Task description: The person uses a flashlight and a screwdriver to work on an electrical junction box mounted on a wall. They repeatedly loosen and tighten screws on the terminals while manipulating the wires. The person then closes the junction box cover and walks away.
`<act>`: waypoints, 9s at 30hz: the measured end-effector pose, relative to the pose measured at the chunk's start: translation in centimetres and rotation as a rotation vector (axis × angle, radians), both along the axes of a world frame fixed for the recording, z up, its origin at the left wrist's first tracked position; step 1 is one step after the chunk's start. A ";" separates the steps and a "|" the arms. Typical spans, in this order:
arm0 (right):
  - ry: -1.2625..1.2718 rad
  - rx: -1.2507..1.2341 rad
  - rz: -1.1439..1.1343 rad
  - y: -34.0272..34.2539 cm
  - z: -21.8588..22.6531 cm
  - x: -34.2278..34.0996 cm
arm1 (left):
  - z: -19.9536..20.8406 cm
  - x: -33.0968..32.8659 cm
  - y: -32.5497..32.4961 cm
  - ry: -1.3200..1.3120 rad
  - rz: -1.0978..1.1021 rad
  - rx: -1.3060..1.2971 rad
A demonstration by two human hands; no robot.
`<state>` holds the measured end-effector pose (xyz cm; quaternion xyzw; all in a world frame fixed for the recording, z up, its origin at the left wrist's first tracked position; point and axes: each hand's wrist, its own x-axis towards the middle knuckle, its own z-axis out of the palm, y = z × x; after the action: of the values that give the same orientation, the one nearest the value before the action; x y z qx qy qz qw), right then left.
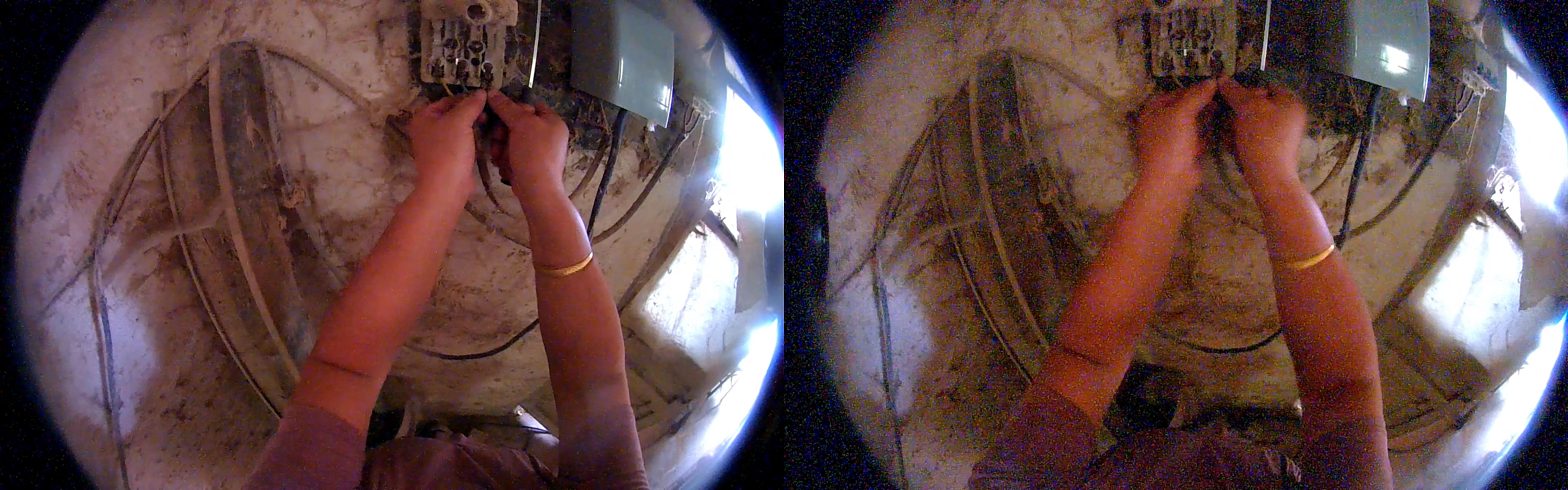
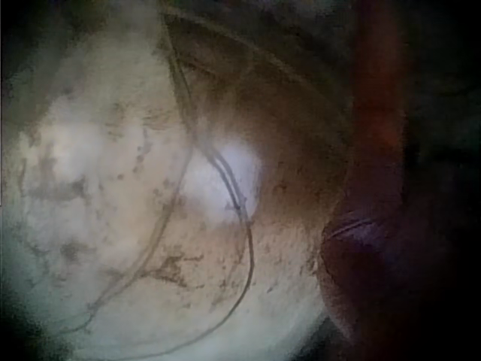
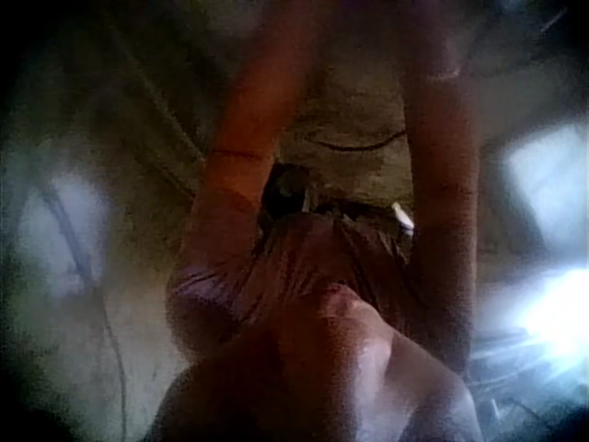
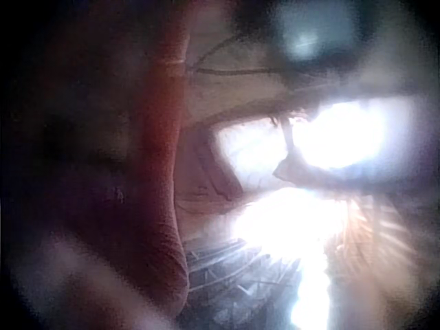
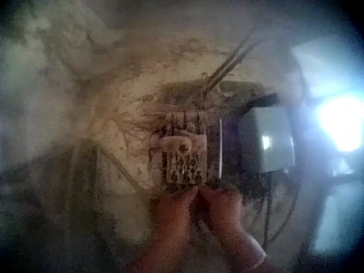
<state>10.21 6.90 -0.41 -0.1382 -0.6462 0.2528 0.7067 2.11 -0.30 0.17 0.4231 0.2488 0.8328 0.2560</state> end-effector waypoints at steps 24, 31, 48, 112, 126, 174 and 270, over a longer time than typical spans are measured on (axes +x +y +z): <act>-0.271 -0.899 -0.041 -14.7 -14.6 12.2 | -0.5 0.6 1.5 -0.001 0.116 0.006; -0.260 -0.964 0.045 -15.4 -16.7 13.2 | 1.1 -0.6 -0.3 0.078 -0.021 -0.093; -0.293 -0.991 0.031 -17.0 -18.6 13.9 | 0.3 1.2 0.6 -0.232 0.015 0.076; -1.106 0.389 -1.257 -23.0 6.5 9.4 | -0.1 1.0 1.8 -0.083 0.132 0.138; -1.030 0.594 -1.211 -24.4 6.3 8.8 | -0.3 0.7 1.5 -0.149 0.079 0.157; -0.741 0.053 -0.928 -24.8 6.7 8.6 | -0.6 0.3 2.5 0.075 0.358 0.110; -0.827 0.212 -0.740 -23.9 6.3 11.2 | -0.3 1.2 2.1 0.021 0.305 0.072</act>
<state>21.37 -17.02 5.88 -0.3715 -0.7996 -0.1534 0.4462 3.35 1.83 -0.11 0.3981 0.2828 0.8659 0.1088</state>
